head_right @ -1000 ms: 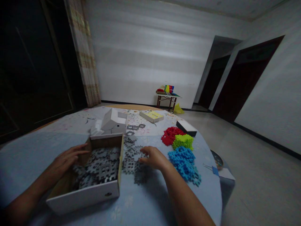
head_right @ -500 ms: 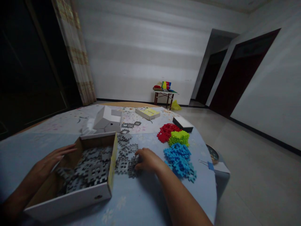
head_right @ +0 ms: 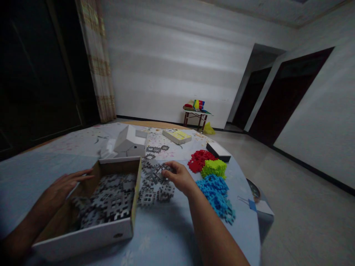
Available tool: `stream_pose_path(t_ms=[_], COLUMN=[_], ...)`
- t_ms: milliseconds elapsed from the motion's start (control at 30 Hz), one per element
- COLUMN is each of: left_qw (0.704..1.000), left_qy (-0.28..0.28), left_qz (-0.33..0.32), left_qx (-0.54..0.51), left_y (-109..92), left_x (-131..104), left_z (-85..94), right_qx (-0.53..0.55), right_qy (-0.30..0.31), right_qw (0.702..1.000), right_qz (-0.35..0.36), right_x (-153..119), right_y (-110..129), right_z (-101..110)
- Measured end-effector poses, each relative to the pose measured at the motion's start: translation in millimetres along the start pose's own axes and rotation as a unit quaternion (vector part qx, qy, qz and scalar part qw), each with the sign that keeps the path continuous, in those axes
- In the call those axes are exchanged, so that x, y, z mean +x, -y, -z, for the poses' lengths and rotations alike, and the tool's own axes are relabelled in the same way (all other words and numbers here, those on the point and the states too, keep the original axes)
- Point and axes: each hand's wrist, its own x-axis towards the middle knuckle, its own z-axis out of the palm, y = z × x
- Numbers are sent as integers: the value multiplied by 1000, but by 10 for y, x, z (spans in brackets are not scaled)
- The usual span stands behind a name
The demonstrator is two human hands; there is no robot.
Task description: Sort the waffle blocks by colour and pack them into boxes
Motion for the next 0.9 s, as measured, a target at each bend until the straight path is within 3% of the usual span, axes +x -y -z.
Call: stream_pose_path(t_ms=[233,367,467,567,667,800,900], left_qw=[1000,1000,1000,1000,1000,1000,1000], left_qy=[8,12,17,14,11,8,4], left_qz=[3,3,-1,-2,0,2,8], left_qx=[-6,14,21,23,15,-9,-18], left_y=[-49,-67,-56,-46,-41,-40,-48], left_x=[-22,-15,-17,-25,-24,-7,-1], left_z=[16,30,29,21,13,11,14], right_qx=[44,38,49,18,-119,-344,-446], right_qy=[15,120,148,89,36,97,146], right_qw=[998,990,985,995,992,934,883], right_qz=[45,69,73,47,28,-3,3], right_x=[208,267,264,242,189,77,27], right_y=[295,330,259,116,-28,-126,-176], right_z=[-569,-812,-761,-583,-433,-406,-470])
